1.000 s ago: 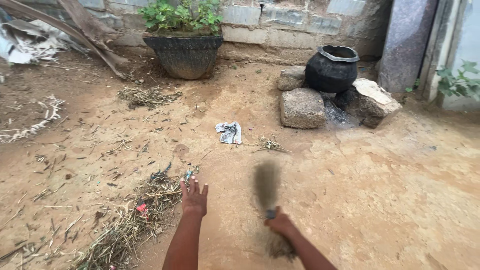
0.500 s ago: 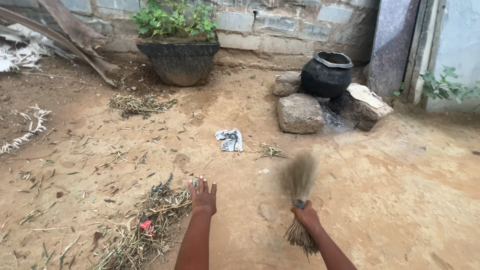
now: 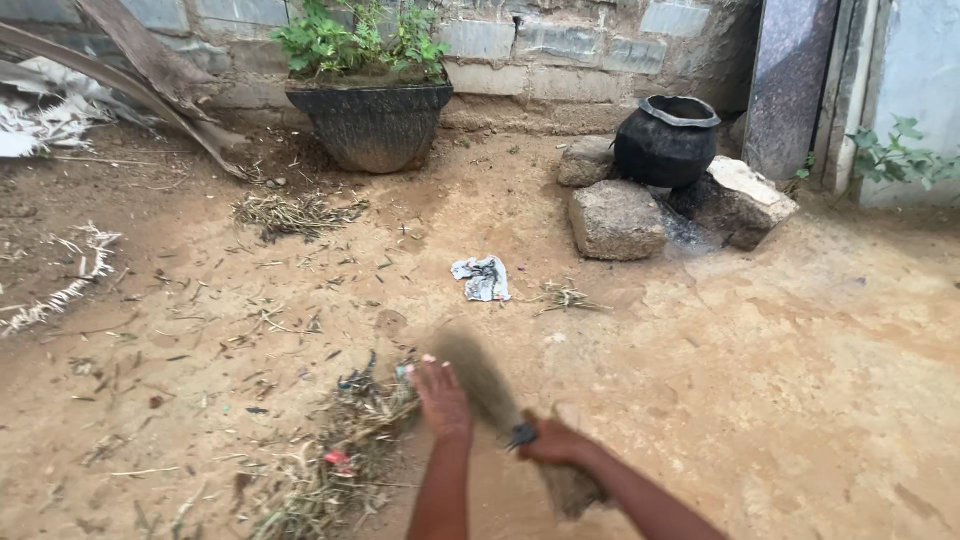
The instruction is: The person sweeps dirt, dried leaves, and debris into a pile on the ground using a handheld broom, occasionally moving pieces of paper and trash by hand to the same pile.
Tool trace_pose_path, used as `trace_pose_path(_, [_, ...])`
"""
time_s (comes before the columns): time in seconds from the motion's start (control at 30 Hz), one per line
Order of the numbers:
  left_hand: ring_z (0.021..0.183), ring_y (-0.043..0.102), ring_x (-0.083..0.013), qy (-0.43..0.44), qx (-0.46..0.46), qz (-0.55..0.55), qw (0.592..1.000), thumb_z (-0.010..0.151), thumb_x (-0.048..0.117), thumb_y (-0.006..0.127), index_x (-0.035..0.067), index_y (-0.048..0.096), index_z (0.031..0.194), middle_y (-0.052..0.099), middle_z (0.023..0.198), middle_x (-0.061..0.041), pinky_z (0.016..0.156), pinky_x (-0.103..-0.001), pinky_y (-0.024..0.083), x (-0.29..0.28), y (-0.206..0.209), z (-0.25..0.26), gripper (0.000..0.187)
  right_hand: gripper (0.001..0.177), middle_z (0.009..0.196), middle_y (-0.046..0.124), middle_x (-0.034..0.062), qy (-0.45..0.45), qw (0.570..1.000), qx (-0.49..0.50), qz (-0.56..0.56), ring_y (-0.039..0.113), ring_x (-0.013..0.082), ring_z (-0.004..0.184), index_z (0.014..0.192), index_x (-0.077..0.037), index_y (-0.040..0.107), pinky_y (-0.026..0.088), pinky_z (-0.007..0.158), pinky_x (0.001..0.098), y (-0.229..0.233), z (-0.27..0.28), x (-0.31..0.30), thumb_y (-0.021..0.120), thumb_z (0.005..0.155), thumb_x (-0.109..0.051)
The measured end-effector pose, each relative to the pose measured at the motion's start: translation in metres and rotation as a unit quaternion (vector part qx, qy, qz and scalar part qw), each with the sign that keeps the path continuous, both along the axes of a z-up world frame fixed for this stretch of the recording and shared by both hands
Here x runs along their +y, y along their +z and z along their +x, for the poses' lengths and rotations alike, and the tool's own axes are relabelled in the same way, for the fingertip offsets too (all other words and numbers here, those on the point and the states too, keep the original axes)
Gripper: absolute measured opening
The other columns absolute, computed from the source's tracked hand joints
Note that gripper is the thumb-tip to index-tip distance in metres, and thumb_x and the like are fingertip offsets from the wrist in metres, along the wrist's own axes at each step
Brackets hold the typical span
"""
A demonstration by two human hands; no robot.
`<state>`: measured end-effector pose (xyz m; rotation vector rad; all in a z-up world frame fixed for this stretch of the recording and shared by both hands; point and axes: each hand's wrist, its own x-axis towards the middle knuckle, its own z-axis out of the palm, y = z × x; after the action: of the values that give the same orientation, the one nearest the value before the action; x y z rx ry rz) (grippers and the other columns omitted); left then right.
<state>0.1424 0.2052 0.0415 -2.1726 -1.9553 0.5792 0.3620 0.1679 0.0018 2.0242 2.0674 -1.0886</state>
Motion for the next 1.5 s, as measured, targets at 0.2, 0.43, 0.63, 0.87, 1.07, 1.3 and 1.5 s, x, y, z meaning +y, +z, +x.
trace_pose_path(0.2, [0.157,0.001,-0.0401,-0.064,-0.036,0.006,0.997,0.101,0.037,0.054,0.005,0.009,0.165,0.009,0.171,-0.02,0.119,-0.066,-0.006,-0.004,0.032,0.03,0.084,0.079,0.108,0.073,0.0183,-0.124,0.987,-0.06,0.084,0.07,0.0331,0.102,0.139,-0.014,0.048,0.056,0.092,0.0431,0.025,0.082,0.026,0.076,0.072,-0.043])
trace_pose_path(0.43, [0.157,0.003,-0.0427,-0.079,-0.044,0.035,0.995,0.102,0.034,0.054,0.002,0.014,0.164,0.014,0.17,-0.023,0.118,-0.072,0.0,-0.001,0.014,0.028,0.08,0.081,0.114,0.071,0.0234,-0.245,0.966,-0.042,0.073,0.07,0.0354,0.107,0.134,0.004,0.048,0.055,0.092,0.0453,0.028,0.103,0.031,0.076,0.074,-0.044])
trace_pose_path(0.63, [0.156,0.004,-0.0383,-0.013,-0.059,0.004,0.998,0.102,0.033,0.052,0.006,0.011,0.164,0.011,0.17,-0.02,0.121,-0.068,0.002,0.008,0.001,-0.048,0.079,0.087,0.113,0.068,0.018,-0.115,0.991,0.037,-0.051,0.067,0.0314,0.109,0.143,-0.001,0.033,0.053,0.093,0.0443,-0.036,-0.012,0.029,0.077,0.079,-0.039])
trace_pose_path(0.87, [0.157,0.007,-0.038,0.031,-0.056,-0.008,0.998,0.098,0.034,0.058,0.005,0.01,0.165,0.014,0.169,-0.023,0.122,-0.065,0.003,0.002,0.005,-0.1,0.087,0.085,0.107,0.074,0.0186,0.023,0.999,0.019,-0.016,0.072,0.0305,0.102,0.146,-0.009,0.039,0.057,0.091,0.0408,-0.022,-0.003,0.054,0.075,0.077,-0.041])
trace_pose_path(1.07, [0.153,0.009,-0.039,0.014,-0.007,0.057,0.998,0.094,0.014,0.062,0.011,0.018,0.16,0.015,0.166,-0.023,0.116,-0.071,0.007,0.012,-0.027,-0.099,0.08,0.077,0.105,0.075,0.0229,-0.145,0.983,-0.067,0.094,0.072,0.0371,0.101,0.138,-0.006,0.05,0.057,0.09,0.0464,0.029,0.161,0.116,0.075,0.077,-0.047])
trace_pose_path(1.3, [0.156,0.009,-0.0383,0.044,-0.053,0.017,0.998,0.096,0.028,0.058,0.009,0.026,0.16,0.018,0.168,-0.022,0.119,-0.071,0.006,0.02,-0.038,-0.06,0.075,0.093,0.134,0.063,0.0234,-0.245,0.969,-0.028,0.006,0.062,0.0348,0.123,0.147,0.001,0.032,0.052,0.097,0.0462,-0.033,0.219,0.139,0.077,0.081,-0.045])
trace_pose_path(1.5, [0.156,0.009,-0.0375,0.016,-0.016,0.044,0.999,0.096,0.022,0.056,0.013,0.025,0.16,0.018,0.167,-0.021,0.119,-0.072,0.006,0.046,-0.059,-0.016,0.072,0.085,0.117,0.072,0.0175,0.028,0.995,0.073,-0.063,0.068,0.0311,0.109,0.148,-0.012,0.036,0.053,0.092,0.0431,-0.061,0.126,0.097,0.072,0.08,-0.048])
